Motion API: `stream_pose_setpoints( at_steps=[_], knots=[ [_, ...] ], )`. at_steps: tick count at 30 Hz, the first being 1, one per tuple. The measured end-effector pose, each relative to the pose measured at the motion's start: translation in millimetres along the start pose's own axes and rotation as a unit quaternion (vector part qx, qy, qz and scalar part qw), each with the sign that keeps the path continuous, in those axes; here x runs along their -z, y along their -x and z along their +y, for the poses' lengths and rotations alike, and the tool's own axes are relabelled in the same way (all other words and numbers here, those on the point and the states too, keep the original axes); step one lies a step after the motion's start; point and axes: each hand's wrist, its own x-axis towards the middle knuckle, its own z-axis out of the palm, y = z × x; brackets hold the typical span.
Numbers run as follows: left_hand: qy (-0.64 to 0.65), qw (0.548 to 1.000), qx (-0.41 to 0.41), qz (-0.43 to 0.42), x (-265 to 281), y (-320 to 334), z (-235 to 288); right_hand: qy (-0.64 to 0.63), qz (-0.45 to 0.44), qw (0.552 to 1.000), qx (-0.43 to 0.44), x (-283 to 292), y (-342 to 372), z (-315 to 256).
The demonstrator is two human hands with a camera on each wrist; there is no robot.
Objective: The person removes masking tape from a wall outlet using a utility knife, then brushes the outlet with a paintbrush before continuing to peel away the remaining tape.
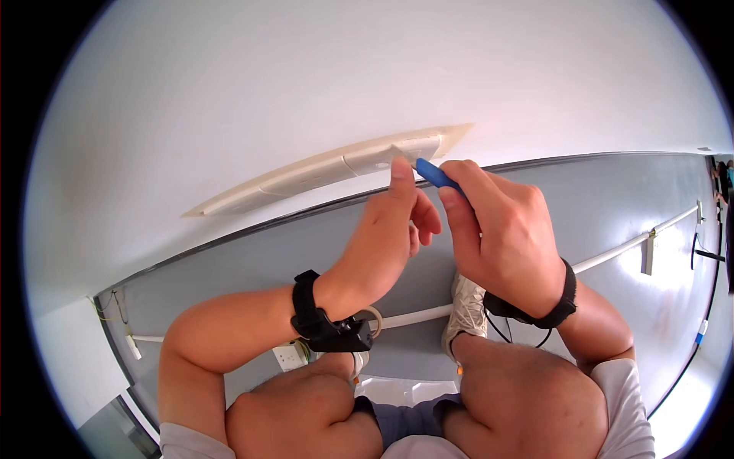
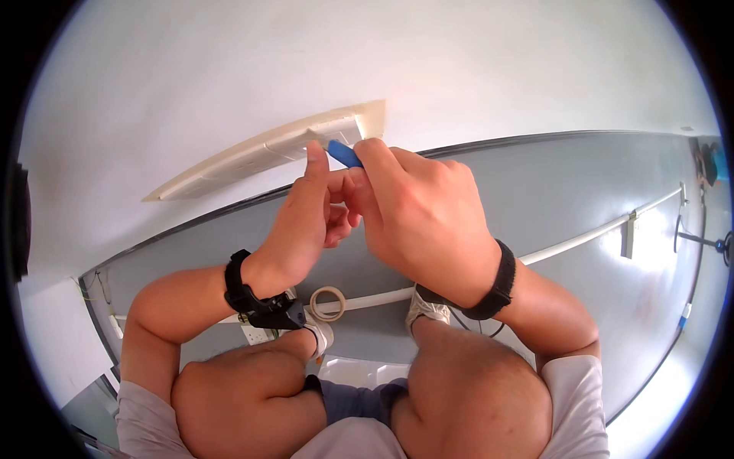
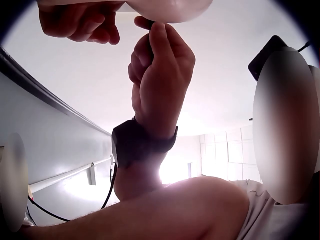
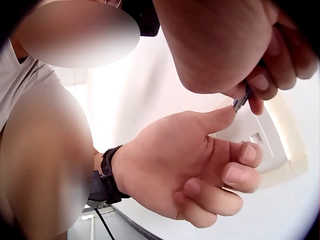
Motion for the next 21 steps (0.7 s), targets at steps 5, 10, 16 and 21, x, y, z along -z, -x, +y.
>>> stream_pose_setpoints(
  at_steps=[5,10,16,21],
  knots=[
    [-0.056,0.998,-0.003,-0.014,-0.5,-3.6,4.2,0.007,0.011,0.999,-0.031,1.0,5.0,1.5],
    [-0.066,0.997,0.007,-0.036,-4.6,-9.7,5.2,0.012,0.003,0.998,-0.067,7.8,7.1,0.4],
    [-0.027,0.999,-0.014,-0.019,-8.1,-4.2,-1.8,0.007,0.008,1.000,-0.014,2.7,4.9,0.9],
    [-0.056,0.998,-0.004,-0.021,-4.8,-7.3,2.7,0.020,0.002,0.999,-0.036,5.6,5.1,1.2]
  ],
)
